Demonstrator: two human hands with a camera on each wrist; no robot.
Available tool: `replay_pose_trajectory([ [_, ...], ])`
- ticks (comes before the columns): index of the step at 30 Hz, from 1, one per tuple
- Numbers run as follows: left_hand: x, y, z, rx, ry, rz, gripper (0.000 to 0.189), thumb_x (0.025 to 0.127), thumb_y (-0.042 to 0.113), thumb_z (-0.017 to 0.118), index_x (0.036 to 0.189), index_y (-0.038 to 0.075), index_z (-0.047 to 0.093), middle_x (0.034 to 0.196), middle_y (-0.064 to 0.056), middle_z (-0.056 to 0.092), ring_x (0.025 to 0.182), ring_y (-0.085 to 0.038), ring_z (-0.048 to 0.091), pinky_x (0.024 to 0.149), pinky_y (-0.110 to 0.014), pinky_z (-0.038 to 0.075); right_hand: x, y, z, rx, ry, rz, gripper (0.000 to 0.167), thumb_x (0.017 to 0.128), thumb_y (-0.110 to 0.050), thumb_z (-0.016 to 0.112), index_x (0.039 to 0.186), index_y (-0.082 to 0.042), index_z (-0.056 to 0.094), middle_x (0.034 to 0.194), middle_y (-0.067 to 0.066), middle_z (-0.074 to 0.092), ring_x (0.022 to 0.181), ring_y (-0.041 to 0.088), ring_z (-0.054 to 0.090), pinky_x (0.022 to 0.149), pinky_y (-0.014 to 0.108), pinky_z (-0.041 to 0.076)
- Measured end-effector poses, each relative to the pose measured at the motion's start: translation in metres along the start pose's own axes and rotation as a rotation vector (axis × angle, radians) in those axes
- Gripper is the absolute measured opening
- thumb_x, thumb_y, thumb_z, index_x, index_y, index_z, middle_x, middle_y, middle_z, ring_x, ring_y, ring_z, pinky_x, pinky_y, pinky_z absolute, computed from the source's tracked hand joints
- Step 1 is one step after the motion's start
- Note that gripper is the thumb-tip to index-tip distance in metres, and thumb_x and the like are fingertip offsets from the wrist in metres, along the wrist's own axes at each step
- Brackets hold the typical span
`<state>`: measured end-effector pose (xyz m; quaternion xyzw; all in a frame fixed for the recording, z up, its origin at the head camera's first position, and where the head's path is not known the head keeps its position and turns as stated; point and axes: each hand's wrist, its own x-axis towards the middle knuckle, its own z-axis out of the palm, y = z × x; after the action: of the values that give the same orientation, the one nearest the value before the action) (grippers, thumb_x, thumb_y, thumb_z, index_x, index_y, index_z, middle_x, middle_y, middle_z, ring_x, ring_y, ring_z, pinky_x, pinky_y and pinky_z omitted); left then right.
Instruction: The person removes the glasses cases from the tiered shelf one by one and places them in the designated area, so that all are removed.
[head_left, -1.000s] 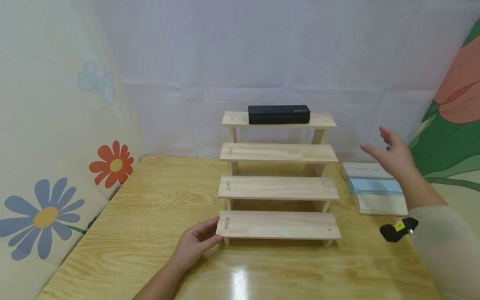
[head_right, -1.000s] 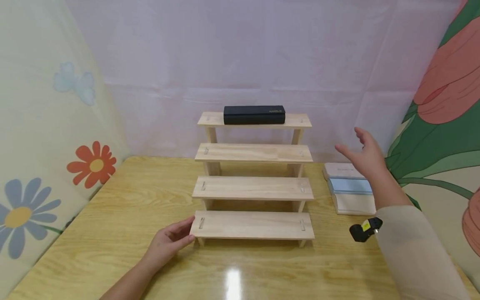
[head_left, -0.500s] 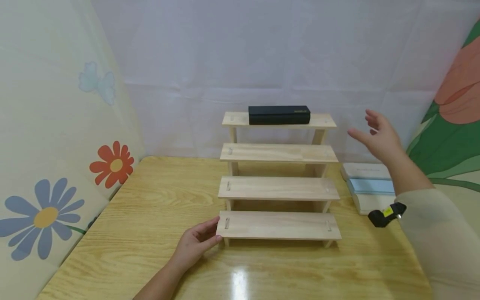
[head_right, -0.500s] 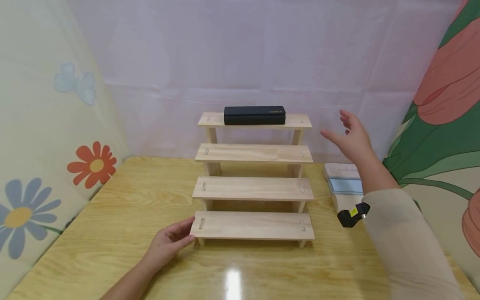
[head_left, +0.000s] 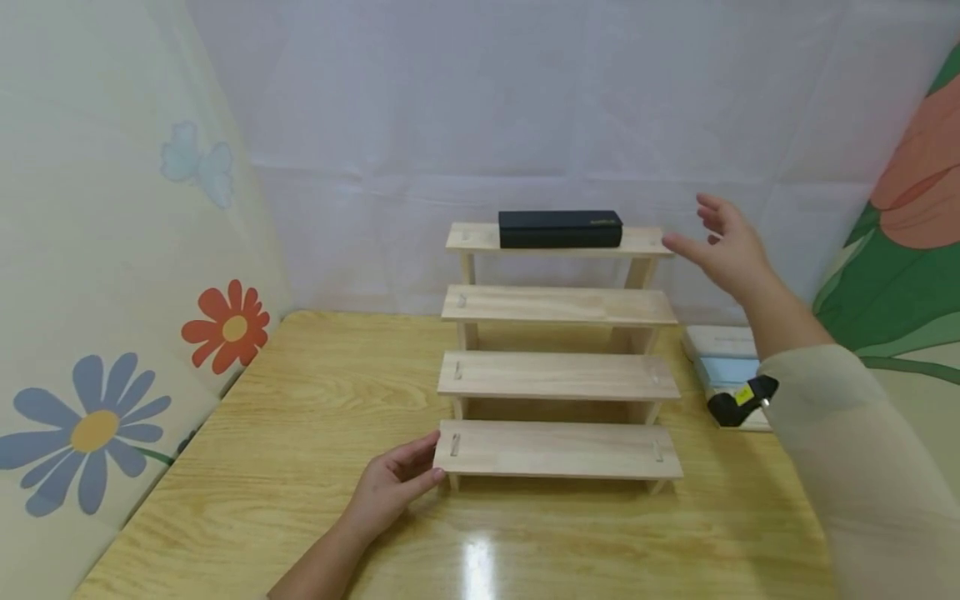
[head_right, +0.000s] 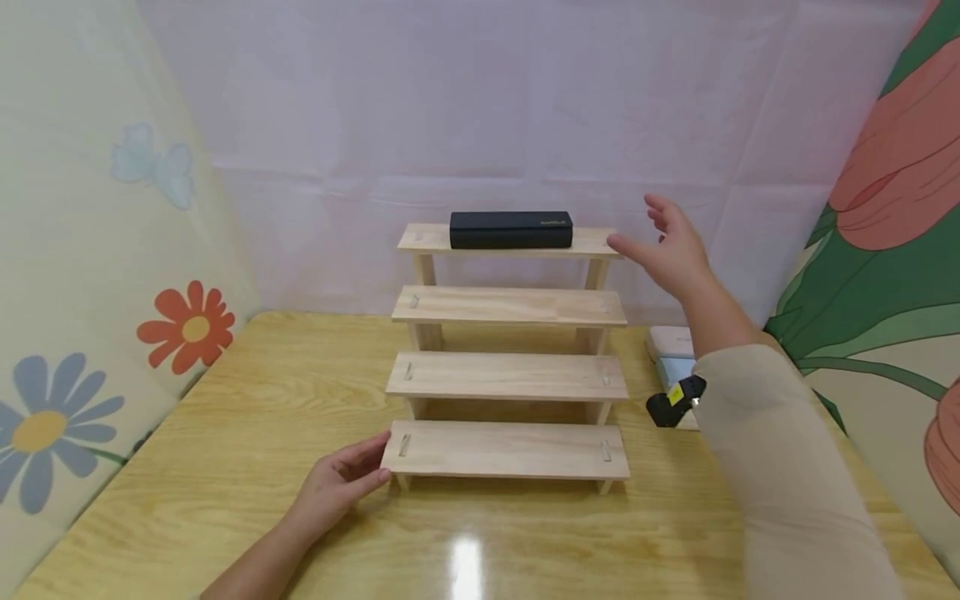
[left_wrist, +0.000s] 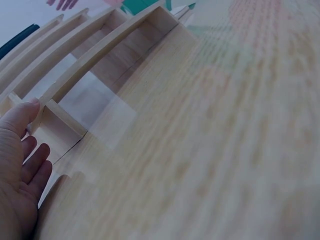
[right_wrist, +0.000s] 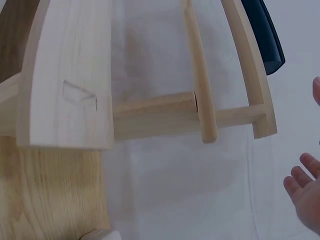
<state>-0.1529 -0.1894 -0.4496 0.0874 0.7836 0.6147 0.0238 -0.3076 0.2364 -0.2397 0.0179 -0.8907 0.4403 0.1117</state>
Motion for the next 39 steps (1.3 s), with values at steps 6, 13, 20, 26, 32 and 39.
replay_pose_trajectory([
  [6, 0.001, -0.001, 0.001, 0.003, 0.000, -0.018, 0.055, 0.084, 0.008, 0.075, 0.134, -0.004, 0.055, 0.131, -0.025, 0.060, 0.103, 0.002, 0.062, 0.090, -0.014, 0.050, 0.007, -0.010, 0.010, -0.009, -0.030, 0.010, 0.094, 0.087, -0.054, 0.067, 0.158, -0.020, 0.016, 0.164, 0.014, 0.018, 0.148, 0.038, 0.021, 0.121, 0.054, 0.022],
  [13, 0.002, -0.001, 0.001, 0.014, 0.008, -0.026, 0.054, 0.085, 0.009, 0.076, 0.133, -0.003, 0.056, 0.131, -0.023, 0.061, 0.104, 0.002, 0.062, 0.090, -0.014, 0.050, 0.012, -0.025, 0.019, 0.007, -0.082, -0.010, 0.094, 0.087, -0.052, 0.069, 0.158, -0.021, 0.016, 0.165, 0.010, 0.017, 0.149, 0.036, 0.019, 0.120, 0.055, 0.024],
  [20, 0.002, 0.000, 0.001, 0.012, 0.010, -0.034, 0.054, 0.084, 0.006, 0.075, 0.134, -0.003, 0.056, 0.130, -0.024, 0.061, 0.103, 0.002, 0.063, 0.090, -0.014, 0.051, 0.015, -0.036, 0.029, 0.028, -0.126, -0.051, 0.092, 0.087, -0.050, 0.069, 0.157, -0.020, 0.018, 0.165, 0.009, 0.018, 0.150, 0.032, 0.018, 0.121, 0.053, 0.021],
  [26, 0.000, -0.001, 0.001, 0.017, 0.017, -0.026, 0.054, 0.083, 0.006, 0.076, 0.133, -0.004, 0.056, 0.129, -0.025, 0.062, 0.102, 0.003, 0.063, 0.090, -0.015, 0.051, 0.020, -0.044, 0.040, 0.035, -0.166, -0.063, 0.090, 0.088, -0.049, 0.069, 0.157, -0.020, 0.019, 0.165, 0.009, 0.018, 0.151, 0.031, 0.016, 0.121, 0.053, 0.021],
  [32, -0.002, -0.001, 0.001, 0.027, 0.019, -0.017, 0.054, 0.084, 0.007, 0.075, 0.133, -0.004, 0.056, 0.129, -0.025, 0.062, 0.103, 0.003, 0.063, 0.090, -0.015, 0.050, 0.023, -0.052, 0.051, 0.020, -0.184, -0.070, 0.088, 0.088, -0.045, 0.070, 0.156, -0.018, 0.022, 0.164, 0.010, 0.022, 0.151, 0.031, 0.018, 0.122, 0.051, 0.021],
  [39, -0.003, -0.001, 0.001, 0.022, 0.024, -0.032, 0.054, 0.083, 0.005, 0.075, 0.133, -0.004, 0.056, 0.128, -0.025, 0.062, 0.101, 0.002, 0.063, 0.089, -0.014, 0.051, 0.025, -0.055, 0.059, -0.015, -0.191, -0.093, 0.088, 0.087, -0.045, 0.071, 0.156, -0.017, 0.024, 0.163, 0.010, 0.023, 0.150, 0.031, 0.018, 0.122, 0.051, 0.022],
])
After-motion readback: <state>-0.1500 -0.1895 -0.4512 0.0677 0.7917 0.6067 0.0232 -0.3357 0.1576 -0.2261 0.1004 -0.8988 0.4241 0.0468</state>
